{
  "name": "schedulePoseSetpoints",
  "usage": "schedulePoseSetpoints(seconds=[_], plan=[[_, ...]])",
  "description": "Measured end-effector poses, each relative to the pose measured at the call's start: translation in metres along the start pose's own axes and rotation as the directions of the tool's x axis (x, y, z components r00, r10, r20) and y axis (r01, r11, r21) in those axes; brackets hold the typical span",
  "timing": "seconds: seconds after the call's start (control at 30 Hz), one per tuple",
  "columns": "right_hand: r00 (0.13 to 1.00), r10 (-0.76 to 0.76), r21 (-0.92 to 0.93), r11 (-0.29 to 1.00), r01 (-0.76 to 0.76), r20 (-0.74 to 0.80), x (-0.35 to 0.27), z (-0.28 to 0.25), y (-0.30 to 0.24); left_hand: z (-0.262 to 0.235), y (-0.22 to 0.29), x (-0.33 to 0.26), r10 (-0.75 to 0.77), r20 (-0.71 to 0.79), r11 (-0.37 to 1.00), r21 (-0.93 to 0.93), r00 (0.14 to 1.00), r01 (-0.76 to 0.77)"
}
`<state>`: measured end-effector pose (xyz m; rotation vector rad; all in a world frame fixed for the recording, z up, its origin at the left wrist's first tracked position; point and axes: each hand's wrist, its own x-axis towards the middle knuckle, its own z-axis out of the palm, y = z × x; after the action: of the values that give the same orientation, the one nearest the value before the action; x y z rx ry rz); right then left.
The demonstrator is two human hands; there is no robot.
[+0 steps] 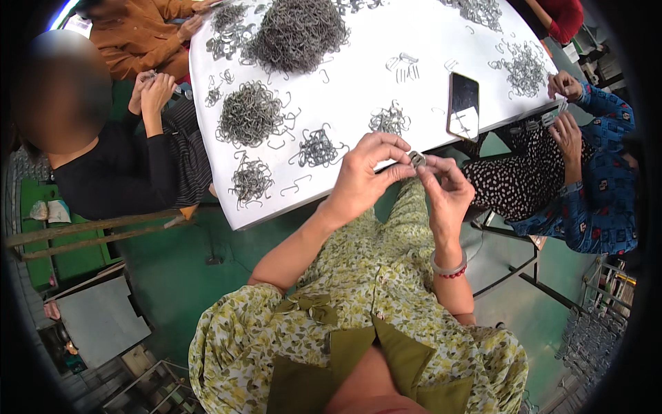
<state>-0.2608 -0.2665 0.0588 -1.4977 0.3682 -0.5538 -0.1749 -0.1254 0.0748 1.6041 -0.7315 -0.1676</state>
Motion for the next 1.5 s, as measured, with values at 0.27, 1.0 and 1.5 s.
schedulePoseSetpoints(seconds=[0.27, 1.0, 1.5], plan=[[0.948, -0.272, -0.278, 0.909, 0.309, 0.166, 0.003, 0.0, -0.015, 0.006, 0.005, 0.002, 0.048, -0.033, 0.997, 0.059, 0.998, -0.046], [0.909, -0.051, -0.878, 0.243, 0.412, 0.413, 0.279, 0.012, 0.113, -0.006, -0.002, -0.008, -0.009, 0.027, 0.997, -0.078, 1.0, 0.011], [0.996, -0.004, 0.003, 1.0, 0.003, 0.092, 0.042, -0.007, -0.021, 0.009, -0.01, 0.0, 0.1, -0.047, 0.993, -0.056, 0.994, -0.103]])
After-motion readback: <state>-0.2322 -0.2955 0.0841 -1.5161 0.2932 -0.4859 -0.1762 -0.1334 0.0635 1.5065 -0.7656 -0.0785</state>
